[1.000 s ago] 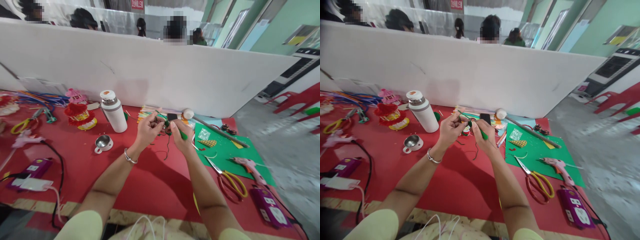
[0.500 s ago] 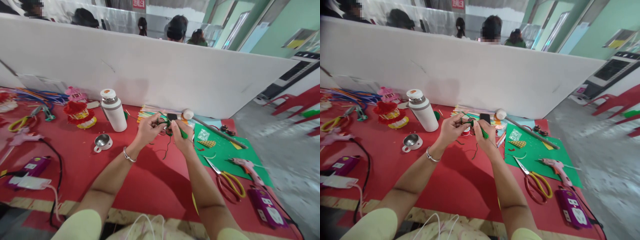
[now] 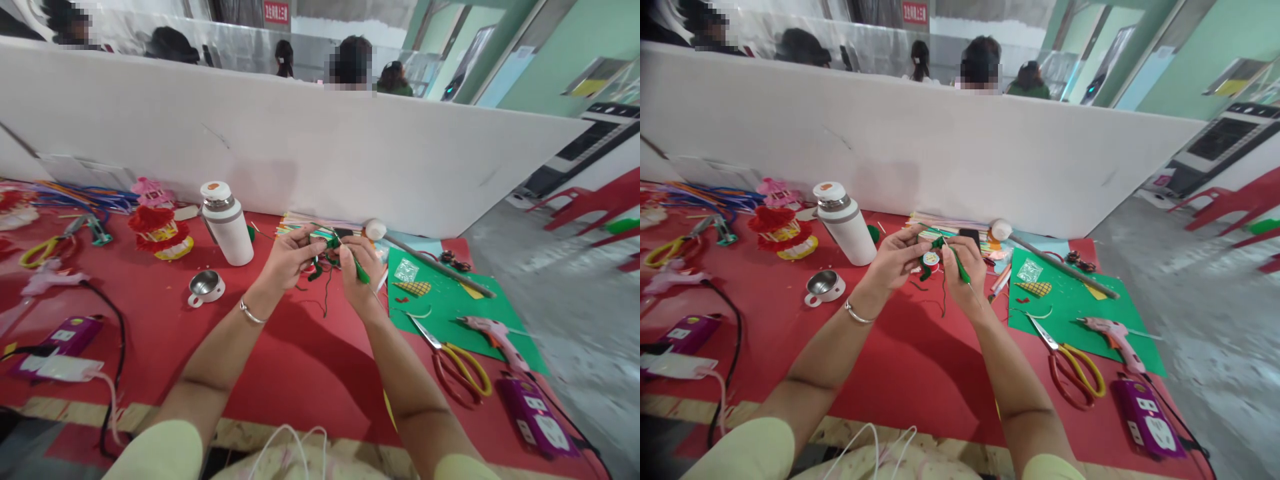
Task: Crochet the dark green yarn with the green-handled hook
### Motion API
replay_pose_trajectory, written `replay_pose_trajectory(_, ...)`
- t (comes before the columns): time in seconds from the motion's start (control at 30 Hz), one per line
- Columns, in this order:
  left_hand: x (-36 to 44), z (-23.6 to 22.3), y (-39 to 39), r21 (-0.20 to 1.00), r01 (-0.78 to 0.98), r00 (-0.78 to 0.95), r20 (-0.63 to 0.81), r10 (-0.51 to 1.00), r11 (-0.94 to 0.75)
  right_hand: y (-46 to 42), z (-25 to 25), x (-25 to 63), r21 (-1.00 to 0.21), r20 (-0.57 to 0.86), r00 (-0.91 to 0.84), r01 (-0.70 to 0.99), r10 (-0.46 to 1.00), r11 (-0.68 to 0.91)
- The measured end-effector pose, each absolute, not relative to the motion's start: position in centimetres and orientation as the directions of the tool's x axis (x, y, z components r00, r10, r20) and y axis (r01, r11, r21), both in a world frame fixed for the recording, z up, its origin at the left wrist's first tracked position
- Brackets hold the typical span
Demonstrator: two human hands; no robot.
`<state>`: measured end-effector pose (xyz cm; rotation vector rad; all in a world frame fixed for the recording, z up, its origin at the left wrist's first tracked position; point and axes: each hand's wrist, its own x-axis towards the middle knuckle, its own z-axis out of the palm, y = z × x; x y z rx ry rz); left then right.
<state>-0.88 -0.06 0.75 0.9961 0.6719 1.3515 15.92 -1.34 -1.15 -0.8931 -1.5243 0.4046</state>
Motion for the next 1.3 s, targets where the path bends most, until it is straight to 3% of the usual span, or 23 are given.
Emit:
replay_pose_trajectory(0.1, -1.5, 1.0, 0.3, 0.835, -0.544, 0.247, 0.065, 0.967, 0.083, -1.1, -1.6, 16.2, -0.744, 0.656, 0.04, 0.203, 0.754, 0.636)
replay_pose_trajectory(0.3, -2.7, 1.2, 0.9, 0.85, -0.52, 0.249, 0.054, 0.967, 0.086, 0.4, -2.4, 16.8, -0.883, 0.427, -0.033, -0.23, 0.904, 0.408)
replay_pose_trajectory(0.5, -3.1, 1.5, 0.9, 0.875, -0.457, 0.356, 0.016, 0.934, 0.159, 1.1, -2.4, 16.9, -0.909, 0.24, -0.172, -0.386, 0.955, 0.159)
replay_pose_trajectory(0.8, -3.4, 1.2, 0.8, 0.906, -0.388, 0.404, 0.002, 0.915, 0.17, 0.9, -2.0, 18.0, -0.936, 0.244, -0.337, -0.327, 0.909, 0.13)
replay_pose_trajectory(0.97, -3.5, 1.4, 0.7, 0.919, -0.355, 0.431, -0.003, 0.902, 0.172, 0.8, -1.9, 18.3, -0.921, 0.289, -0.373, -0.359, 0.882, 0.15)
replay_pose_trajectory(1.3, -4.1, 1.8, 0.8, 0.944, -0.297, 0.442, 0.001, 0.897, 0.146, 0.3, -1.6, 18.6, -0.927, 0.351, -0.344, -0.258, 0.871, 0.271)
